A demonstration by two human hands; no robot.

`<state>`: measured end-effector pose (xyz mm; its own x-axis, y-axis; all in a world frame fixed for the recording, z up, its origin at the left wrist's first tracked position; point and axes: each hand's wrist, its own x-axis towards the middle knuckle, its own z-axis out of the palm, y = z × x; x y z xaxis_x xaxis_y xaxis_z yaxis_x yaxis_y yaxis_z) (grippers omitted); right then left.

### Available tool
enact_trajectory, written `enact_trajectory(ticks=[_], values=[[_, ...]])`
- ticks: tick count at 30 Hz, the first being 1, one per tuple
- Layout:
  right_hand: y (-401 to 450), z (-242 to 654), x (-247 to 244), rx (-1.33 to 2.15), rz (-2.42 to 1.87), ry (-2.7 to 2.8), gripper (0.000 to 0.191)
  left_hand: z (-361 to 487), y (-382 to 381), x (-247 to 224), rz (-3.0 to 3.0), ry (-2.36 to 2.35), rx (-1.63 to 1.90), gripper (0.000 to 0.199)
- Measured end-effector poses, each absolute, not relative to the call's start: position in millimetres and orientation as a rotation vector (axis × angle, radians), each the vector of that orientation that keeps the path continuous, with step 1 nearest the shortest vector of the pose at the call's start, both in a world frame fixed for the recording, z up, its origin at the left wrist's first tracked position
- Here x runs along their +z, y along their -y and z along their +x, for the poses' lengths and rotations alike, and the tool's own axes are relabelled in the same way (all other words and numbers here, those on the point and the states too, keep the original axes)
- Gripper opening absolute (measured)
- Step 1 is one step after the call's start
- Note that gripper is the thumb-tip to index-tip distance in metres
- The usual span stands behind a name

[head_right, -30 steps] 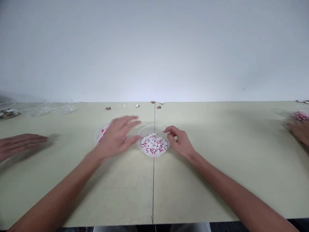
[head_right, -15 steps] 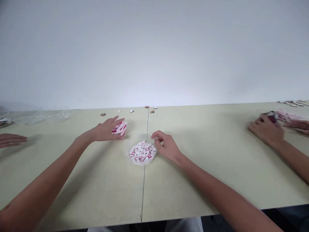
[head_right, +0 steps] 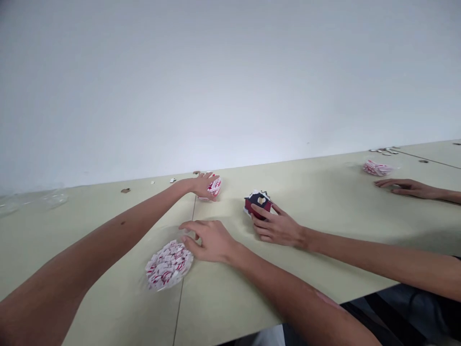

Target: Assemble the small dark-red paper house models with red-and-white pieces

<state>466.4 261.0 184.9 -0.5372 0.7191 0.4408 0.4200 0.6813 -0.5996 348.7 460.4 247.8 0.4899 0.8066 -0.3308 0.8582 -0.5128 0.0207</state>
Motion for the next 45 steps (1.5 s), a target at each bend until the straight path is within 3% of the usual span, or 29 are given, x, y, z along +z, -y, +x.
enact_trajectory(ticks=[11,18,24,30,35,40,45], values=[[-264,460,178,0.422,-0.791,2.363,0.036,526,-502,256,2.667,-1.175,-0.537,0.139],[-268,460,168,0.399,-0.881,2.374,0.027,601,-506,279,2.705,-0.930,0.083,0.103],[-263,466,181,0.435,-0.775,2.322,0.042,532,-455,301,2.604,-0.858,0.237,0.072],[-264,467,184,0.468,-0.754,2.352,0.039,482,-376,284,2.695,-0.535,-0.213,0.084],[-263,471,180,0.483,-0.738,2.340,0.043,453,-365,274,2.779,-0.680,-0.166,0.064],[-257,473,182,0.510,-0.561,2.411,0.052,363,-380,283,2.726,-0.887,-0.128,0.060],[-254,471,182,0.436,-0.421,2.457,0.041,253,-371,292,2.533,-1.067,-0.066,0.058]])
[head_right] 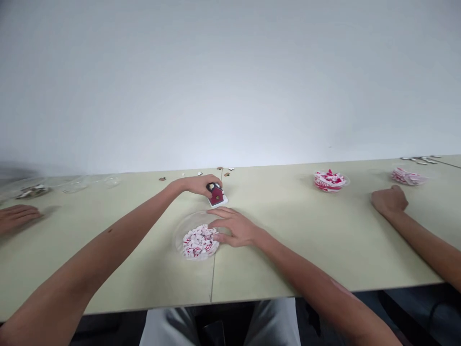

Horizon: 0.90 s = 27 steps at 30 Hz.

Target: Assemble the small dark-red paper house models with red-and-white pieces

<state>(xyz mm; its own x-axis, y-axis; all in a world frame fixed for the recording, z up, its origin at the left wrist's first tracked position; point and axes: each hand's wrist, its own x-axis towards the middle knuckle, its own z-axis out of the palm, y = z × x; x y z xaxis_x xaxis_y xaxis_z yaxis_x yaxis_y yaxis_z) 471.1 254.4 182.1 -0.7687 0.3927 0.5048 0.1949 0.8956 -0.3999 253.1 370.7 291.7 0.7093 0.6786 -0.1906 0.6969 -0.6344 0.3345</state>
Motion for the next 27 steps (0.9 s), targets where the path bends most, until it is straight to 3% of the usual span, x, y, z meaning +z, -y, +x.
enact_trajectory(ticks=[4,7,12,15,19,23,27], values=[[-251,472,187,0.263,-0.370,2.466,0.032,195,-349,295,2.380,-1.151,-0.016,0.040],[-243,471,196,0.127,-0.389,2.534,0.035,172,-334,290,2.278,-1.170,0.090,0.038],[-219,460,212,0.020,-0.544,2.677,0.055,157,-320,274,2.246,-1.289,0.433,0.071],[-208,455,220,0.064,-0.893,2.760,0.058,150,-319,264,2.201,-1.436,0.560,0.084],[-214,455,233,0.222,-1.365,2.775,0.045,146,-320,252,2.114,-1.343,0.690,0.069],[-245,449,243,0.402,-1.534,2.765,0.035,157,-323,245,2.072,-1.074,0.739,0.048],[-279,438,248,0.353,-1.667,2.808,0.033,173,-329,238,2.046,-0.945,0.729,0.042]])
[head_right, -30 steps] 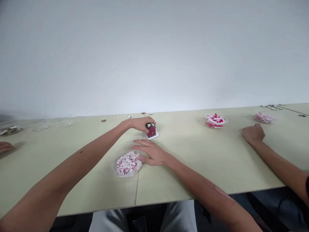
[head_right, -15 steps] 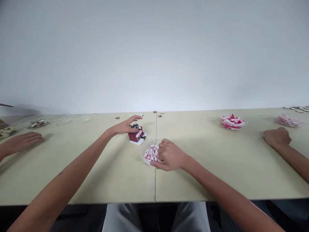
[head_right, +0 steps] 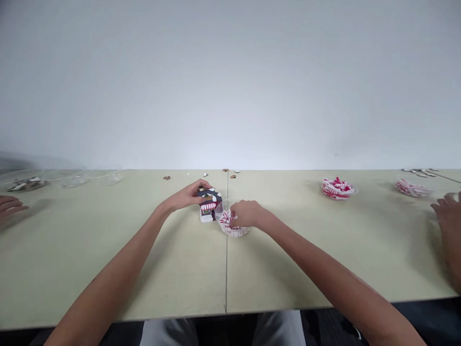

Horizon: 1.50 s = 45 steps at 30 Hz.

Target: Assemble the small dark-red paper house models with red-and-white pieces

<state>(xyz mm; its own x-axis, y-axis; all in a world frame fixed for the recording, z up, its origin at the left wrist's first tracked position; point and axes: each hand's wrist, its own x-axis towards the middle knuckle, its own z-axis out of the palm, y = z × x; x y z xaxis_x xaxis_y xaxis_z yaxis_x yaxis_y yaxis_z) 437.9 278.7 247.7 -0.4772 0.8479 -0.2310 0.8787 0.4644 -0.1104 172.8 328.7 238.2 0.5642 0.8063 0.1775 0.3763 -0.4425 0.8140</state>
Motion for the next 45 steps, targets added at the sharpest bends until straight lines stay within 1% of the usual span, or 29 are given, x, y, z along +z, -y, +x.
enact_trajectory(ticks=[4,8,11,13,17,20,25,30,32,33,37,40,42,45], values=[[-300,438,247,-0.273,1.558,-2.510,0.023,174,-333,225,2.094,-0.948,0.832,0.044],[-312,454,242,-0.267,1.581,-2.445,0.022,166,-330,213,2.112,-0.959,0.863,0.052],[-317,467,239,-0.261,1.599,-2.388,0.024,165,-323,211,2.092,-1.016,0.946,0.051],[-318,472,238,-0.254,1.605,-2.368,0.025,168,-318,214,2.062,-1.066,1.103,0.045],[-316,477,238,-0.261,1.599,-2.377,0.020,179,-311,221,1.935,-1.163,1.569,0.026],[-312,480,241,-0.277,1.619,-2.397,0.020,184,-304,218,1.871,-1.245,1.794,0.021],[-302,482,242,-0.260,1.708,-2.451,0.021,182,-288,200,2.050,-1.368,1.796,0.021],[-299,487,245,-0.260,1.805,-2.557,0.020,182,-280,195,2.295,-1.338,1.747,0.023],[-297,489,246,-0.387,1.827,-2.613,0.020,184,-278,198,2.414,-1.277,1.716,0.023],[-296,489,247,-0.513,1.843,-2.650,0.021,185,-276,199,2.461,-1.233,1.702,0.023],[-279,473,253,-1.236,1.874,-2.770,0.027,197,-264,202,2.504,-1.084,1.558,0.021],[-263,444,260,-1.629,1.719,-2.849,0.030,210,-252,201,2.423,-1.059,1.384,0.032],[-256,423,263,-1.835,1.550,-2.869,0.029,215,-248,198,2.352,-1.040,1.342,0.039],[-256,393,259,-2.059,1.437,-2.871,0.024,211,-251,196,2.302,-1.016,1.390,0.035]])
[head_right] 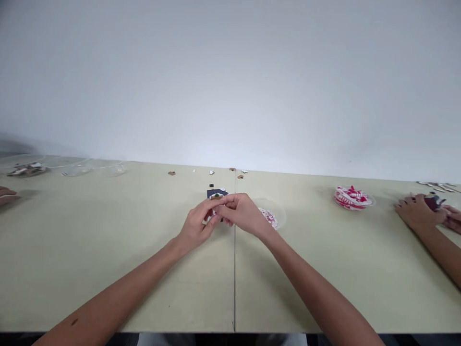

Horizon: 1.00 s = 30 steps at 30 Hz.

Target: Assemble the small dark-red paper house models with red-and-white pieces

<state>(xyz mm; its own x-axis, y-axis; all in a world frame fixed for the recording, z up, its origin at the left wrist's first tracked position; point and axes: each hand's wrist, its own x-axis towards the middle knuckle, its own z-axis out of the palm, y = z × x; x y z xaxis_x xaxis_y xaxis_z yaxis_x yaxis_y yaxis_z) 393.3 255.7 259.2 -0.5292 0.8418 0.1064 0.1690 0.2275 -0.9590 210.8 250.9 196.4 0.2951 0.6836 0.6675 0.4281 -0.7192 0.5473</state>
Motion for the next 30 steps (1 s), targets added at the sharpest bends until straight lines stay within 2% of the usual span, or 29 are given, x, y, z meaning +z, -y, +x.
enact_trajectory(ticks=[3,8,11,13,15,21,25,30], values=[[-262,370,244,1.232,-0.848,1.724,0.024,199,-258,201,2.323,-1.019,1.451,0.030],[-269,349,209,0.466,-0.821,1.631,0.026,184,-270,209,2.110,-1.104,1.556,0.026],[-275,347,192,0.221,-0.846,1.715,0.038,171,-283,209,1.734,-1.156,1.712,0.029],[-283,347,182,0.239,-0.907,1.778,0.056,159,-294,208,1.603,-1.121,1.713,0.032],[-292,346,172,0.309,-0.948,1.818,0.066,150,-303,205,1.584,-1.126,1.648,0.033],[-310,345,156,0.444,-0.893,1.763,0.048,157,-307,184,1.445,-1.239,1.462,0.028],[-306,347,158,0.474,-0.936,1.718,0.043,172,-301,176,1.184,-1.090,1.313,0.030],[-301,347,160,0.552,-0.999,1.652,0.040,178,-297,173,1.128,-0.986,1.174,0.036]])
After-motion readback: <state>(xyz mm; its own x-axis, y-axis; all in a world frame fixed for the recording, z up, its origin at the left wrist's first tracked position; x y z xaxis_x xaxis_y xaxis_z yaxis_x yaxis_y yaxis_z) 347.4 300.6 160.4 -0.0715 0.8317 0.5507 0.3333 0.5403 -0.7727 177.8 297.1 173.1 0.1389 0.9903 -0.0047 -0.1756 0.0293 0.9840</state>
